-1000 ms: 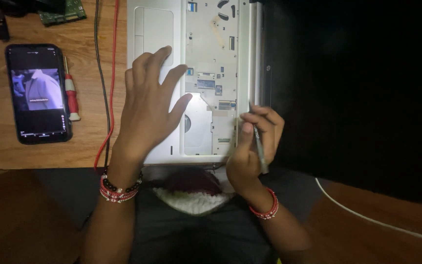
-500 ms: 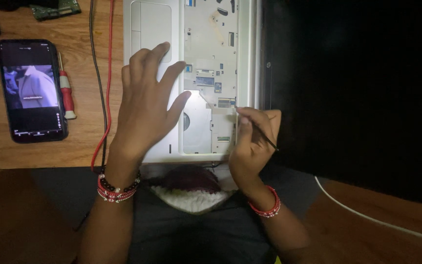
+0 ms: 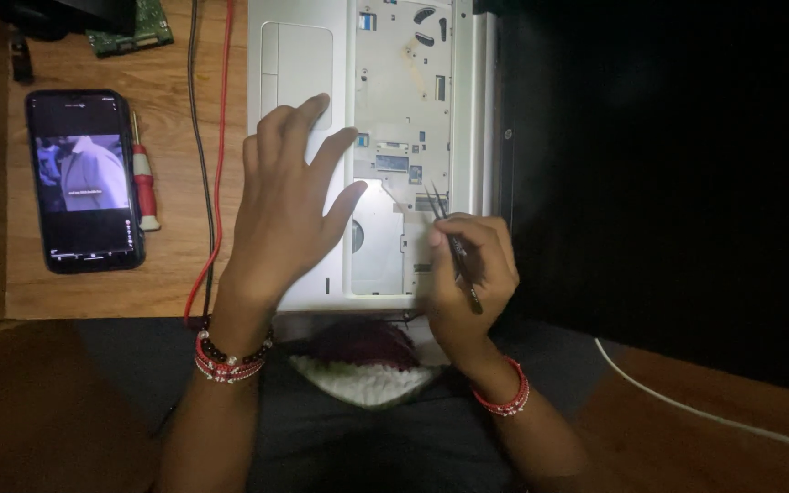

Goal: Disassembling a laptop by removing the keyboard and prying off the top casing using a tool

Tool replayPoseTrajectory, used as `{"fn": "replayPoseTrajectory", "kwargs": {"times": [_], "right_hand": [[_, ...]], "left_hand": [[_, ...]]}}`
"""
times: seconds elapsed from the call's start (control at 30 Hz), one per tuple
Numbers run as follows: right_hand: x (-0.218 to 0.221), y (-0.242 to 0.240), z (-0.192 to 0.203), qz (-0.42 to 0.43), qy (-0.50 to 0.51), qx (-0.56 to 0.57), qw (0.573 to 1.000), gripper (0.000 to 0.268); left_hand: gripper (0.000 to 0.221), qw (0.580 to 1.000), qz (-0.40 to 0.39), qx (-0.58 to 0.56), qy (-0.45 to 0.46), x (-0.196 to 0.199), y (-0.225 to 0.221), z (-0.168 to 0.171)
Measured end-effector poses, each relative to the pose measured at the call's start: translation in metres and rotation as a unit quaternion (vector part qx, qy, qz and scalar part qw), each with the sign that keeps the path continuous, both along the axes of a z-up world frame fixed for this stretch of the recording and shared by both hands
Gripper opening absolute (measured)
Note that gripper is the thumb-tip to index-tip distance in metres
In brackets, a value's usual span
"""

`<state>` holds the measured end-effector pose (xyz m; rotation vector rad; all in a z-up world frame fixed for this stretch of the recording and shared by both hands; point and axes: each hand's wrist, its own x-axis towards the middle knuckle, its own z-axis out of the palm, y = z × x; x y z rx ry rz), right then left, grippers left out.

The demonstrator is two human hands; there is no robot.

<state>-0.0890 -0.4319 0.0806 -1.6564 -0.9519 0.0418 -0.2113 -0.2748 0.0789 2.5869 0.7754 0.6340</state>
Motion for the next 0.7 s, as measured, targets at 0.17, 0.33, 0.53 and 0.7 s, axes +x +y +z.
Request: {"fn": "replayPoseTrajectory", "kwargs": {"times": [0.17,0.33,0.53,0.7], "right_hand": [[-0.002,0.002,0.004,0.024,-0.048,-0.005,0.999,0.009],[-0.003,0.003,0.008,0.063,-0.061,-0.006,0.996,0.012],[-0.005,0.004,0.01,0.064,-0.072,-0.011,0.995,0.015],[-0.002,0.006,0.014,0.087,0.014,0.01,0.996,0.003]], "left_hand": [[0.039,1.0,0.001,0.0,0.002,0.0,0.0,0.0],[0.035,1.0,0.001,-0.013,-0.008,-0.001,-0.001,-0.001],[0.032,1.0,-0.002,-0.016,-0.005,0.0,-0.002,0.003],[0.036,1.0,0.006,-0.02,0.011,0.0,0.002,-0.003]]}}
